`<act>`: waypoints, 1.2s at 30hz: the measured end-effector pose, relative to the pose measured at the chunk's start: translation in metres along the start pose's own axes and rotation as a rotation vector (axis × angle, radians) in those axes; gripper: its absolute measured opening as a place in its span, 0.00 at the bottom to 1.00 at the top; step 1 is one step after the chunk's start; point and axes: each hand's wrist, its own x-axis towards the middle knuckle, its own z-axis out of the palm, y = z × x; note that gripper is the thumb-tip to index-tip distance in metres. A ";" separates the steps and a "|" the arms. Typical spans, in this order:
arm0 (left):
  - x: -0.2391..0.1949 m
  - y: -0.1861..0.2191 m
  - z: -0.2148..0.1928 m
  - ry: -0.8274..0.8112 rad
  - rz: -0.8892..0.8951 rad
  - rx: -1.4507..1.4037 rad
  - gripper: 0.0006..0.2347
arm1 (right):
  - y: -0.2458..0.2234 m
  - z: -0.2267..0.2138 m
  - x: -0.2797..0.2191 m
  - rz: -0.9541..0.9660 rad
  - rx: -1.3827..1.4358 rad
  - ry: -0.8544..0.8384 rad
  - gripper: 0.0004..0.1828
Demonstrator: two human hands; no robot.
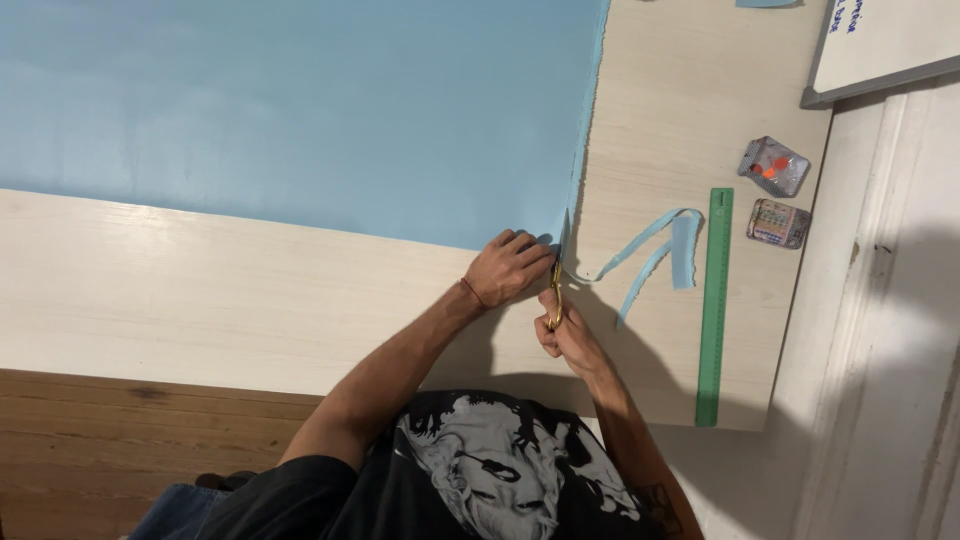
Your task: Cutting a strip of leather and marking measurements with a ruler and chalk
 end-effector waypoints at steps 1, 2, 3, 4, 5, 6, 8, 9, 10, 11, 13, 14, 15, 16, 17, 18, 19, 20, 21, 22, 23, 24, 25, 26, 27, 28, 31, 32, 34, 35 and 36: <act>0.000 -0.001 0.001 0.001 0.000 0.002 0.11 | 0.000 -0.001 0.002 -0.001 -0.001 -0.001 0.25; -0.001 -0.001 0.001 -0.001 0.003 0.000 0.11 | 0.001 -0.002 0.003 -0.004 -0.011 0.002 0.25; -0.002 -0.001 0.002 -0.003 0.007 -0.001 0.11 | 0.001 -0.003 0.004 -0.007 -0.022 0.004 0.26; -0.003 -0.002 0.003 -0.003 0.008 -0.002 0.11 | 0.002 -0.004 0.006 -0.008 -0.021 0.005 0.26; -0.004 -0.002 0.005 -0.007 0.008 -0.005 0.12 | 0.003 -0.005 0.007 -0.006 -0.016 0.000 0.26; -0.006 -0.003 0.006 -0.012 0.007 -0.007 0.13 | 0.004 -0.006 0.008 -0.003 -0.010 -0.007 0.26; -0.007 -0.004 0.008 -0.005 0.011 -0.012 0.14 | 0.001 -0.003 0.007 0.008 0.002 0.004 0.26; -0.007 -0.005 0.009 0.003 0.015 -0.018 0.14 | 0.000 -0.002 0.007 0.019 0.014 0.015 0.26; -0.007 -0.005 0.009 0.003 0.016 -0.018 0.14 | -0.003 -0.001 0.006 0.018 0.014 0.015 0.26; -0.007 -0.005 0.010 0.002 0.011 -0.020 0.14 | -0.007 0.001 0.006 0.018 0.019 0.018 0.27; -0.010 -0.005 0.013 0.001 0.006 -0.026 0.14 | -0.010 0.001 0.006 0.019 0.025 0.024 0.28; -0.013 -0.006 0.016 0.002 0.009 -0.025 0.15 | -0.011 0.000 0.007 0.020 0.033 0.015 0.30; -0.015 -0.006 0.019 0.003 0.012 -0.024 0.15 | -0.012 -0.001 0.008 0.022 0.041 0.006 0.31; -0.015 -0.006 0.019 0.003 0.014 -0.024 0.15 | -0.016 0.001 0.007 0.020 0.041 0.006 0.31; -0.015 -0.006 0.019 -0.002 0.011 -0.023 0.15 | -0.021 0.003 0.006 0.021 0.035 0.003 0.33; -0.015 -0.006 0.019 -0.007 0.008 -0.022 0.14 | -0.026 0.005 0.004 0.022 0.030 0.000 0.35; -0.017 -0.005 0.020 -0.006 0.009 -0.022 0.14 | -0.024 0.003 0.005 0.021 0.030 0.000 0.35; -0.017 -0.006 0.022 0.010 0.014 -0.018 0.14 | -0.023 0.001 0.006 0.034 0.060 0.010 0.32; -0.018 -0.006 0.024 0.027 0.019 -0.014 0.13 | -0.021 -0.001 0.007 0.048 0.090 0.019 0.30; -0.017 -0.005 0.022 0.028 0.020 -0.012 0.13 | -0.022 -0.001 0.006 0.046 0.090 0.018 0.30; -0.016 -0.005 0.020 0.029 0.021 -0.011 0.14 | -0.023 -0.001 0.006 0.048 0.084 0.012 0.30; -0.015 -0.005 0.020 0.030 0.023 -0.013 0.14 | -0.024 -0.001 0.006 0.049 0.079 0.010 0.31; -0.014 -0.005 0.020 0.031 0.025 -0.015 0.14 | -0.020 -0.002 0.007 0.048 0.079 0.012 0.31; -0.013 -0.006 0.019 0.034 0.029 -0.023 0.14 | -0.017 -0.004 0.009 0.050 0.091 0.014 0.31; -0.013 -0.006 0.018 0.037 0.033 -0.031 0.13 | -0.014 -0.005 0.011 0.052 0.103 0.016 0.30; -0.016 -0.006 0.022 0.037 0.032 -0.031 0.13 | -0.015 -0.005 0.010 0.053 0.102 0.015 0.30; -0.023 -0.008 0.031 0.030 0.033 -0.008 0.13 | -0.018 -0.006 0.010 0.060 0.132 0.018 0.28; -0.024 -0.008 0.032 0.028 0.024 -0.009 0.12 | -0.019 -0.007 0.009 0.090 0.151 0.010 0.30; -0.024 -0.004 0.030 0.027 0.014 -0.012 0.12 | -0.022 -0.007 0.007 0.121 0.170 0.004 0.32; -0.023 -0.001 0.026 0.006 0.011 0.009 0.10 | -0.024 -0.006 0.006 0.119 0.155 0.002 0.32; -0.020 0.000 0.022 -0.012 0.011 0.033 0.09 | -0.028 -0.006 0.007 0.113 0.138 -0.001 0.33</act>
